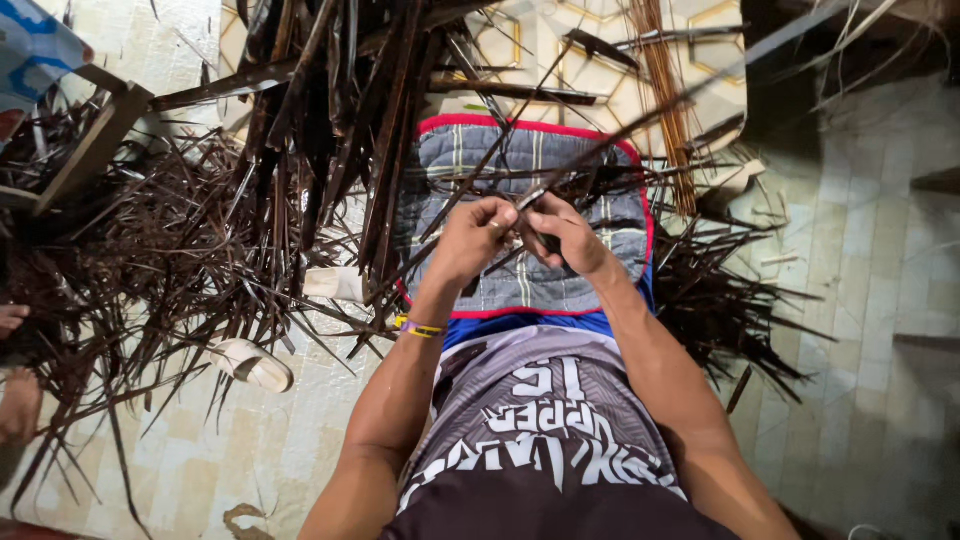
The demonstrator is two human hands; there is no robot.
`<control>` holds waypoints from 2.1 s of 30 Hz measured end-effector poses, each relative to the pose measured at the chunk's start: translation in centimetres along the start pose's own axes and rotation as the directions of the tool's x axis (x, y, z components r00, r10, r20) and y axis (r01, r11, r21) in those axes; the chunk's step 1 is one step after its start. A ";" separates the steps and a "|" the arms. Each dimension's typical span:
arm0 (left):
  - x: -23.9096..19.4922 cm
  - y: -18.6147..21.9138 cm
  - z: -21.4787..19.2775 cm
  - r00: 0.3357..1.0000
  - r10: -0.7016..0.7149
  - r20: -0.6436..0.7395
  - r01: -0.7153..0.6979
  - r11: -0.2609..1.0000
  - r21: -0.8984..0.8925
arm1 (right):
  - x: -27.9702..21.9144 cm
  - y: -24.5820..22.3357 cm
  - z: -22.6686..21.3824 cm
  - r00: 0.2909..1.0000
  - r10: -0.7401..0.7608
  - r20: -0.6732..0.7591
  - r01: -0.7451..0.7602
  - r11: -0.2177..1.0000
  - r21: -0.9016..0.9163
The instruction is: The person sits on a cushioned mat and repeatedly pulls dried palm fronds through a fixed metal blade to strip the leaflets from the central stem. The person handles the fronds one at a time, discarding the stripped stems and accumulating the leaflets on the mat.
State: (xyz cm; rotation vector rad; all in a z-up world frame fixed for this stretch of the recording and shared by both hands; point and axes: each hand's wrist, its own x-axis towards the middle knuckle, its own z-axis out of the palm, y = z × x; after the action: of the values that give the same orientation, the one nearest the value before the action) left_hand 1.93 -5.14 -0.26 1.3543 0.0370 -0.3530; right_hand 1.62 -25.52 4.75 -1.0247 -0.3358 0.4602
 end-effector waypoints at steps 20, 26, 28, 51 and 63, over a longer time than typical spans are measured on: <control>2.2 -2.9 -0.3 0.994 -0.107 0.030 0.103 0.988 0.117 | -1.9 1.3 0.0 0.974 -0.099 -0.205 0.042 0.963 -0.267; 0.7 -0.9 0.4 0.999 -0.035 0.000 0.034 0.965 0.259 | -1.8 2.8 0.0 0.952 -0.098 -0.290 0.019 0.964 -0.265; -0.3 1.3 0.8 1.000 0.016 -0.005 -0.013 0.914 0.406 | -1.6 3.1 -0.3 0.949 -0.128 -0.289 0.045 0.959 -0.278; -4.0 6.1 -3.9 0.999 -0.035 -0.016 0.039 0.887 0.461 | -0.8 6.2 -5.4 0.744 0.040 -0.667 -0.138 0.986 -0.095; -5.2 12.3 -6.6 0.986 0.112 -0.122 0.012 0.688 0.725 | 0.7 11.6 -9.7 0.642 0.212 -0.737 -0.201 0.974 0.106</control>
State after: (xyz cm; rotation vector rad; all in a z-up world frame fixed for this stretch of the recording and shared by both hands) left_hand 1.49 4.42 11.09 2.1804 -0.0133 -0.2101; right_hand 4.43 -27.22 -10.02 -1.1562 0.5418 0.2057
